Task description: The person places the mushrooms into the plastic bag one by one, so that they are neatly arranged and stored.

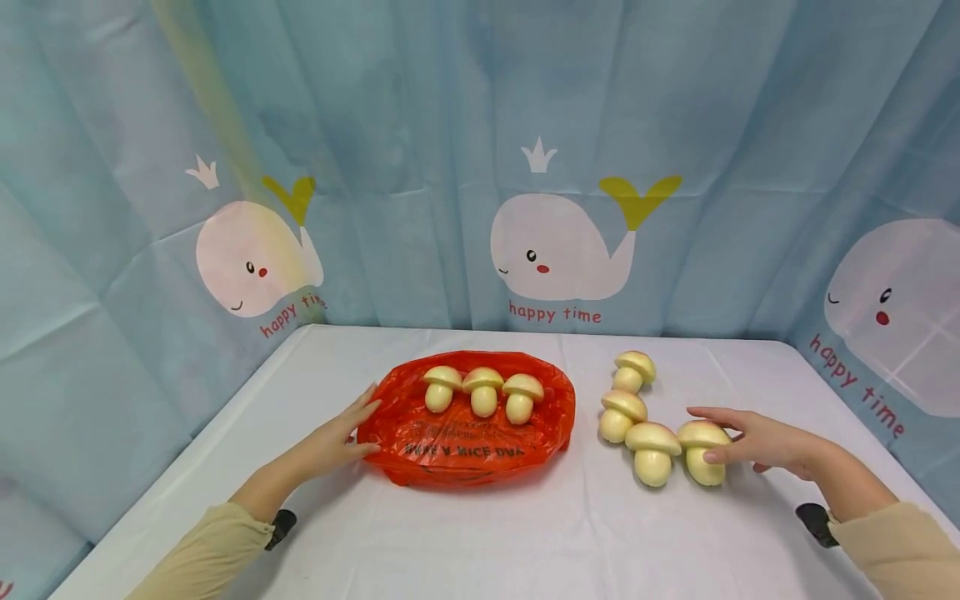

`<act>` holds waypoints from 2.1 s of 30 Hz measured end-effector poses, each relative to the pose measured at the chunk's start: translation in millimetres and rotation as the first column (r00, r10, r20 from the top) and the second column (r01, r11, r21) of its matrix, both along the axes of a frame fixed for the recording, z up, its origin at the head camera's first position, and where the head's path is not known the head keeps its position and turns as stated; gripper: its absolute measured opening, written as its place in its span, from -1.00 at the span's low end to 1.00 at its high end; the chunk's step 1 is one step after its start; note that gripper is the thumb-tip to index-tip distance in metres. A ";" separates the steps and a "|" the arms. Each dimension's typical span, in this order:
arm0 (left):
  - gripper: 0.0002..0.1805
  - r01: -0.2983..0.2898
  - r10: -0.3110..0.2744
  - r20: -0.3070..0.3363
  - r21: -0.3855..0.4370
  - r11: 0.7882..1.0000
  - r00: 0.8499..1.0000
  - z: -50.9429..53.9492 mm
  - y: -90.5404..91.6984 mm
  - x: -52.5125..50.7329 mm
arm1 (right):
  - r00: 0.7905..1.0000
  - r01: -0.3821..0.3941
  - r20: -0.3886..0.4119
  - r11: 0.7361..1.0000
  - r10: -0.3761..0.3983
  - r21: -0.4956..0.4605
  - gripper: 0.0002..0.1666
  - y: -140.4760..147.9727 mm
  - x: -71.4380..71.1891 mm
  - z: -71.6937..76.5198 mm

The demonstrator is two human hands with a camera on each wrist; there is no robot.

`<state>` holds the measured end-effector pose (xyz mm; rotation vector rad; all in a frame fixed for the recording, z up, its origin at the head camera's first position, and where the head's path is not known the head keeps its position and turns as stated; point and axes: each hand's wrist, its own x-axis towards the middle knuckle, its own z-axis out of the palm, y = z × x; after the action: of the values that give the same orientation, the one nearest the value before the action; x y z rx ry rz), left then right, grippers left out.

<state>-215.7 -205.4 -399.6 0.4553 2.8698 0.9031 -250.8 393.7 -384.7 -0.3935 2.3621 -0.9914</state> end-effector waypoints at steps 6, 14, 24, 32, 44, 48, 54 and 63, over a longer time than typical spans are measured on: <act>-0.21 0.015 -0.015 -0.008 0.019 1.000 1.000 -0.6 0.2 1.5 | 0.999 0.006 -0.037 1.000 -0.006 -0.002 -0.09 0.7 4.0 -4.9; -0.19 0.012 -0.012 0.021 0.008 1.000 1.000 1.1 0.1 3.7 | 0.993 0.041 -0.110 0.999 -0.039 0.018 -0.12 -1.4 5.6 -8.4; -0.19 -0.015 0.015 0.036 0.000 1.000 0.999 4.0 1.9 5.7 | 0.986 0.113 -0.128 0.993 -0.106 0.046 -0.11 -4.4 5.8 -6.8; -0.18 -0.027 0.028 0.045 -0.010 1.000 0.999 5.8 4.0 7.8 | 0.985 0.148 -0.100 0.988 -0.144 0.039 -0.09 -1.4 8.7 9.7; -0.17 -0.013 0.015 0.036 -0.050 0.999 0.999 4.0 4.2 5.6 | 0.980 0.165 -0.098 0.983 -0.173 -0.080 -0.10 -11.8 13.1 29.4; -0.17 -0.022 0.024 0.043 -0.053 0.998 0.999 4.2 4.6 5.6 | 0.978 0.160 -0.115 0.982 -0.172 -0.102 -0.11 -22.1 14.0 33.5; -0.16 -0.021 0.023 0.039 -0.049 0.999 0.999 4.4 4.3 5.3 | 0.970 0.191 -0.129 0.973 -0.208 -0.132 -0.09 -44.3 13.4 39.6; -0.11 -0.009 0.010 0.022 -0.046 0.999 1.000 2.6 6.4 7.3 | 0.965 0.202 -0.132 0.964 -0.226 -0.173 -0.08 -76.3 11.4 49.8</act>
<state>-208.4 -199.0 -397.1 0.4255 2.8683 0.8369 -239.4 317.4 -334.9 -0.2843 2.5097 -1.2976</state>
